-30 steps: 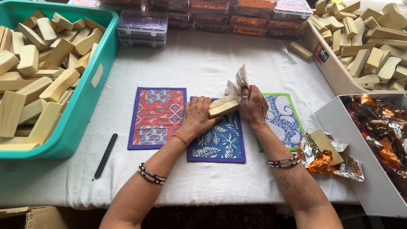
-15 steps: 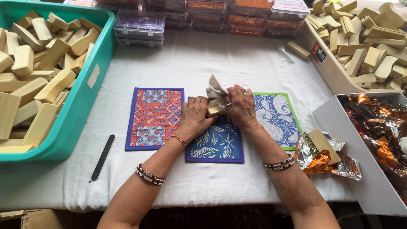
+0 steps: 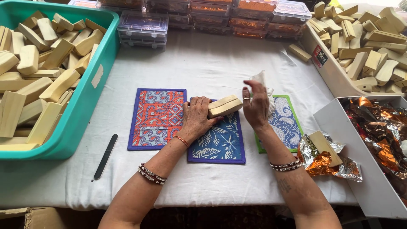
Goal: The person wipes a wooden block with a white cloth, then wraps it in foil and places it in a container. They repeat this process with another wooden block, wiping it clean before wrapping it in foil.
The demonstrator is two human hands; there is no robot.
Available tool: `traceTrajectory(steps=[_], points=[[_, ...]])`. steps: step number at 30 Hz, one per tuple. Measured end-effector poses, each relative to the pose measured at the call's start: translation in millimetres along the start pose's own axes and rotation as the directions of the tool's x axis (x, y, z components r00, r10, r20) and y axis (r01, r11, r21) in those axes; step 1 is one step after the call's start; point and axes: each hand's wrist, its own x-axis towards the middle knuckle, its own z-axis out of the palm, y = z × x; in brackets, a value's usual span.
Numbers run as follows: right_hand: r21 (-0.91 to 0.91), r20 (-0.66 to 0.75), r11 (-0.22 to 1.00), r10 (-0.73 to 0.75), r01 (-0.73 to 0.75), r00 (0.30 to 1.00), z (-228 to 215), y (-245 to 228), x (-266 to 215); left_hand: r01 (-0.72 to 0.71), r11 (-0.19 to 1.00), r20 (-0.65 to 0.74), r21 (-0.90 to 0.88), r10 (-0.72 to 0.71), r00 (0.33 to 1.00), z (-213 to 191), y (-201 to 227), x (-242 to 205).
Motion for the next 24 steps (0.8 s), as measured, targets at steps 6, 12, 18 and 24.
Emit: traceTrajectory(steps=[6, 12, 18, 24], points=[[0.338, 0.429, 0.939, -0.097, -0.060, 0.898, -9.4, -32.3, -6.0, 0.028, 0.999, 0.071, 0.042, -0.031, 0.997, 13.9, -8.2, 3.1], [0.167, 0.374, 0.984, -0.127, 0.068, 0.919, -25.0, -62.0, -8.3, 0.121, 0.989, 0.178, -0.080, -0.105, 0.978, -2.3, -14.7, 10.5], [0.070, 0.437, 0.994, -0.109, 0.088, 0.893, -14.4, -55.1, -10.3, -0.005, 1.000, 0.215, 0.016, 0.001, 0.977, 12.7, -30.4, 10.6], [0.062, 0.203, 0.933, -0.358, 0.353, 0.911, -9.1, -47.2, -14.6, 0.031, 0.999, 0.224, 0.041, -0.039, 0.974, -2.5, -18.1, 11.0]])
